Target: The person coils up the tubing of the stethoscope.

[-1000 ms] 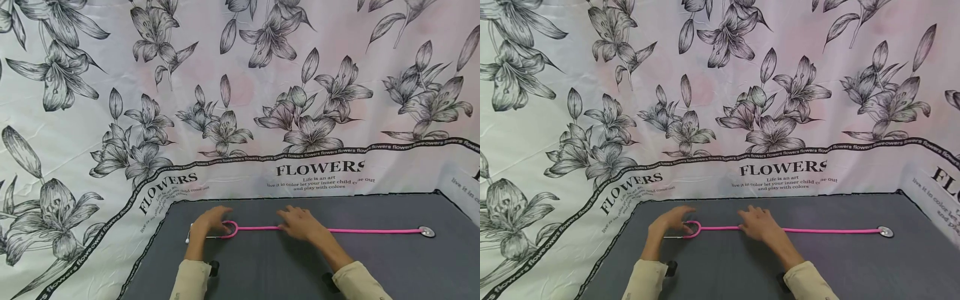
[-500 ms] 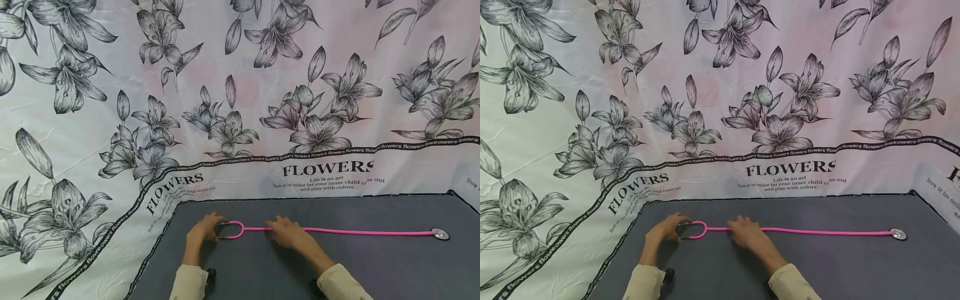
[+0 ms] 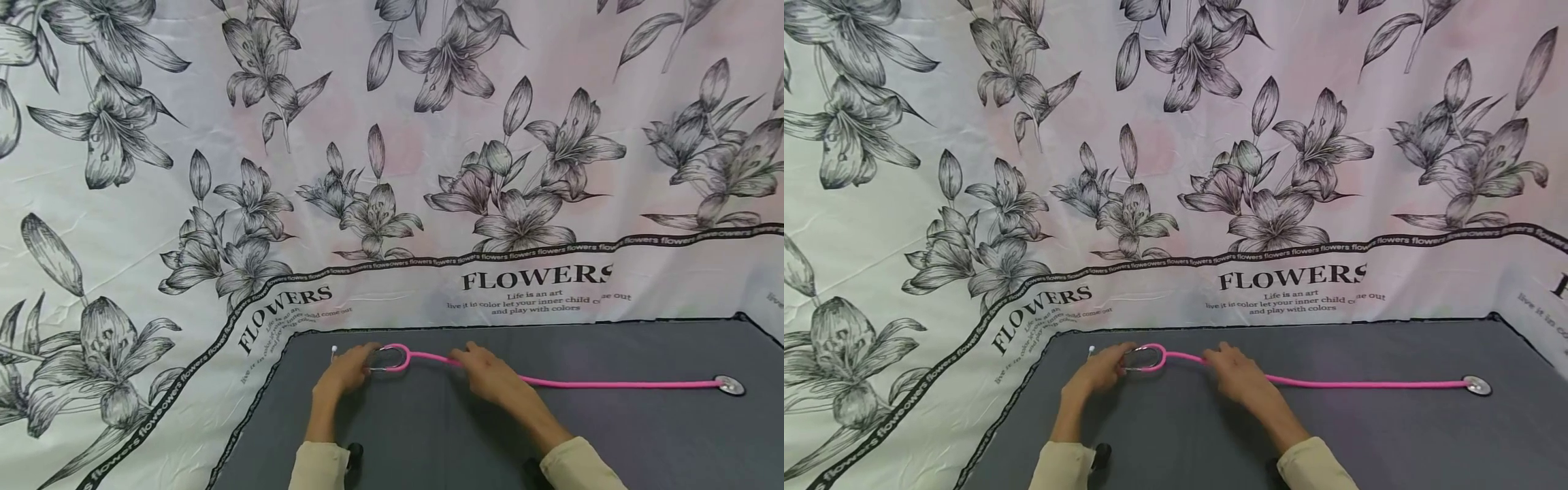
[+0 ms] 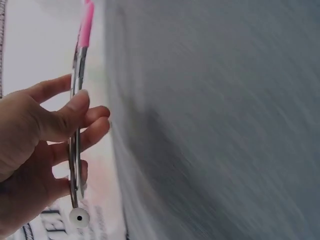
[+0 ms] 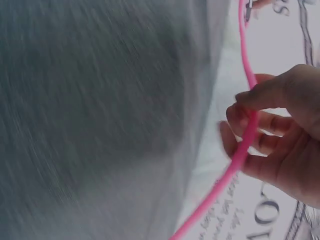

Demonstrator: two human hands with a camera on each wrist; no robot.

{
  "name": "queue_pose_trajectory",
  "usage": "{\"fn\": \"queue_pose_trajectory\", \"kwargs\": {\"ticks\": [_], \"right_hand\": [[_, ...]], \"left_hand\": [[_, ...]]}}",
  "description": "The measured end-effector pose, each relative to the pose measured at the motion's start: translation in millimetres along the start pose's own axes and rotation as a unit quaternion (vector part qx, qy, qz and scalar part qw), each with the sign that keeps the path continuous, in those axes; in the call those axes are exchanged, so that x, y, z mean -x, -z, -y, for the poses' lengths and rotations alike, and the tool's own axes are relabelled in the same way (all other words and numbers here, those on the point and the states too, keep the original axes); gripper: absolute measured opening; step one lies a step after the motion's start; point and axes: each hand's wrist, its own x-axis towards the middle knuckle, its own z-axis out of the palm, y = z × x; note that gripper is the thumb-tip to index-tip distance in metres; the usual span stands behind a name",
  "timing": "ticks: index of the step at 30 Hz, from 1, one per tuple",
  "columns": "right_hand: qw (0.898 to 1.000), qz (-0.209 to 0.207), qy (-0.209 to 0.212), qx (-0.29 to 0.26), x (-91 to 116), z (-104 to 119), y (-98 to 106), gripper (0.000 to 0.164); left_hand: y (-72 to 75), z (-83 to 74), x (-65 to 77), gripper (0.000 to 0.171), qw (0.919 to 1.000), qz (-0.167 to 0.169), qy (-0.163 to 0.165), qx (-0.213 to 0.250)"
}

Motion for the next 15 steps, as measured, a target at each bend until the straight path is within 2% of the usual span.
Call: {"fn": "queue_pose_trajectory", "kwargs": {"ticks": [6,11,15], "right_hand": [[0.995,-0.088,0.017,0.035,-1,-15,39,0.051],[0.987,-0.156,0.029,0.036,-3,-30,72,0.042],[0.977,-0.210,0.025,0.030,-5,-42,92,0.035]], "left_hand": [[15.8,-33.1,-19.8,0.061,0.9942,-0.096,-0.047,-0.011],[25.7,-66.6,-38.4,0.064,0.9842,-0.161,-0.074,0.001],[27.6,-92.0,-54.8,0.057,0.9727,-0.214,-0.089,0.002]]}}
